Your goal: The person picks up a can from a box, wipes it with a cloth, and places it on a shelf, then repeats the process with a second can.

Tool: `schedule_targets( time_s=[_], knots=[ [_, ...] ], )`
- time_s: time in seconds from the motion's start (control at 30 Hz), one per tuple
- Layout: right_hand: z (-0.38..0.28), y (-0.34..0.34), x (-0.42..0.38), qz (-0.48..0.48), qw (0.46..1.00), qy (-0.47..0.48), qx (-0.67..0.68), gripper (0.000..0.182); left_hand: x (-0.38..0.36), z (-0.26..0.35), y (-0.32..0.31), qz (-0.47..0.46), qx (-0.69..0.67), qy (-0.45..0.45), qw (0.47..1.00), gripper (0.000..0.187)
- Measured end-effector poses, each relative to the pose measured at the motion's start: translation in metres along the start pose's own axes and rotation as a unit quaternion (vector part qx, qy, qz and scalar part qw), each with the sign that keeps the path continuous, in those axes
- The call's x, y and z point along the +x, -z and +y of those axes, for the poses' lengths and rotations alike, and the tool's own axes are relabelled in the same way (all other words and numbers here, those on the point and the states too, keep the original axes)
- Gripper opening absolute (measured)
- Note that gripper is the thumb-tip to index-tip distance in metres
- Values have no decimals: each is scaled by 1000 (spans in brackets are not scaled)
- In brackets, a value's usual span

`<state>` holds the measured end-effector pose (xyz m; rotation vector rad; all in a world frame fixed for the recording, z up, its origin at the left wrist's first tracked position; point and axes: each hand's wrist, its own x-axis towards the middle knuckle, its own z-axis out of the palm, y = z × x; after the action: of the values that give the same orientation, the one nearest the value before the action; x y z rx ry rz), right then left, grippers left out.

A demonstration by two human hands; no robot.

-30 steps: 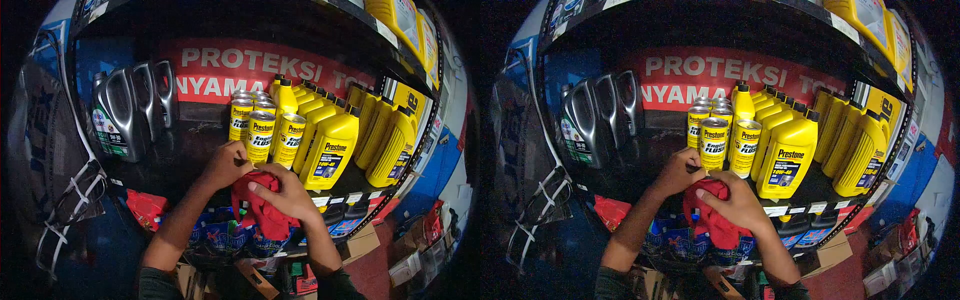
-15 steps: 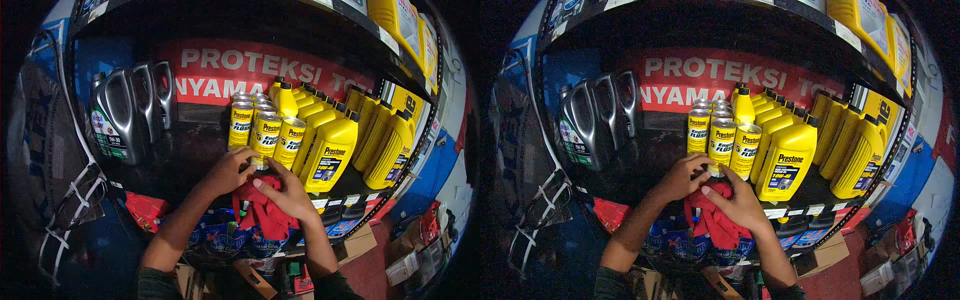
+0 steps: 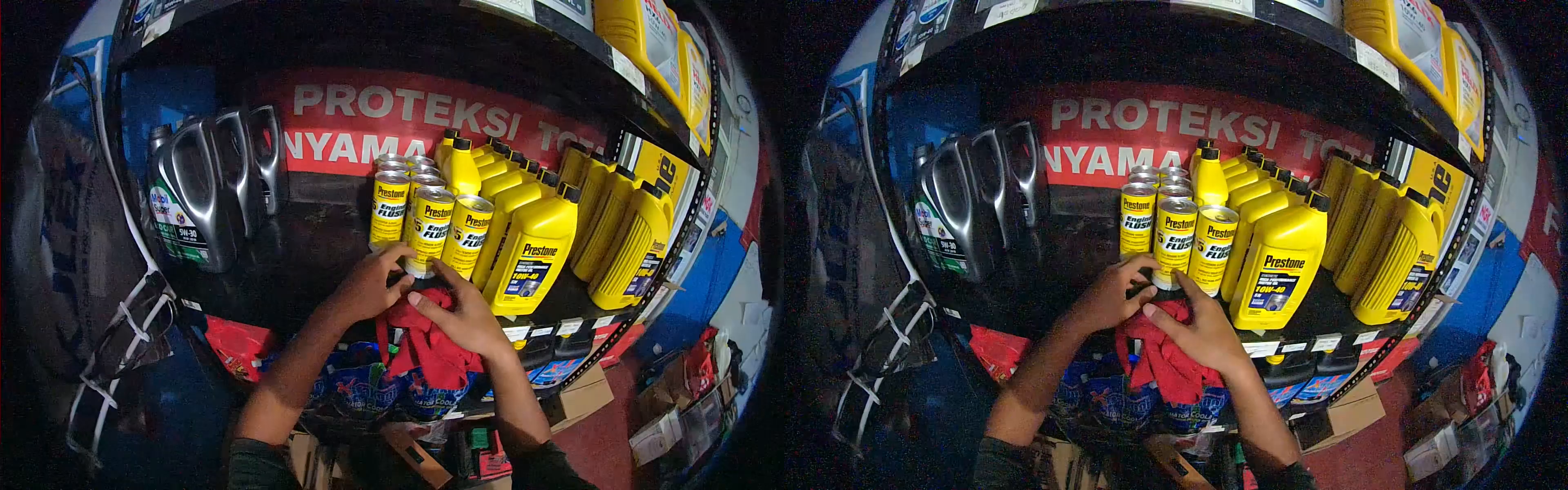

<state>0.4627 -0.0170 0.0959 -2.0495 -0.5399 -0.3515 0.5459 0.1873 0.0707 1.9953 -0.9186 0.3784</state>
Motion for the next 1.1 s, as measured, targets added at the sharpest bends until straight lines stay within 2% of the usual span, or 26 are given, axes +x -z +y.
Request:
schedule_targets(
  time_s=[0.3, 0.37, 0.4, 0.47, 0.5, 0.57, 0.6, 0.7, 0.77, 0.83, 0.87, 0.9, 0.97, 1.0, 1.1],
  knots=[
    [7, -3, 3, 4, 999, -13, -38, 94, 0, -11, -5, 7, -25, 12, 1000, 40],
    [8, -7, 2, 41, 999, 4, -18, 66, 0, -8, -4, 43, 5, 2, 999, 33],
    [7, -6, 1, 39, 999, 8, -17, 66, 1, -9, -4, 47, 7, 2, 999, 33],
    [5, -4, -5, 47, 998, -41, -30, 34, 5, -9, -4, 126, 5, -18, 992, 21],
    [8, -6, -8, 43, 998, -39, -28, 34, 5, -9, -1, 129, 8, -14, 992, 21],
    [18, -8, -13, 58, 998, 18, 12, 34, 4, 4, 6, 114, 73, 81, 987, 28],
    [22, -7, -11, 59, 996, 71, -7, 34, 2, 7, 6, 116, 75, 90, 986, 28],
    [24, -4, -14, 84, 990, 116, 5, 32, 6, 7, 2, 170, 54, 110, 978, 37],
    [20, 1, -16, 81, 989, 118, 27, 29, 8, 0, -5, 223, 137, 27, 965, 34],
    [27, 3, -18, 58, 986, 149, 35, 27, 6, 11, -4, 225, 163, 35, 960, 35],
    [25, 6, -16, 46, 990, 131, 28, 25, 3, 21, -4, 231, 179, 34, 956, 36],
    [26, 7, -16, 29, 990, 134, 42, 25, -3, 33, -4, 238, 190, 51, 951, 36],
    [32, 10, -14, 32, 982, 167, 77, 25, -22, 61, -6, 280, 199, 159, 926, 39],
    [31, 12, -13, 14, 985, 153, 73, 25, -35, 78, -10, 305, 199, 185, 913, 43],
    [30, 19, -11, -24, 975, 195, 107, 25, -89, 140, -28, 341, 229, 262, 873, 45]
  ],
)
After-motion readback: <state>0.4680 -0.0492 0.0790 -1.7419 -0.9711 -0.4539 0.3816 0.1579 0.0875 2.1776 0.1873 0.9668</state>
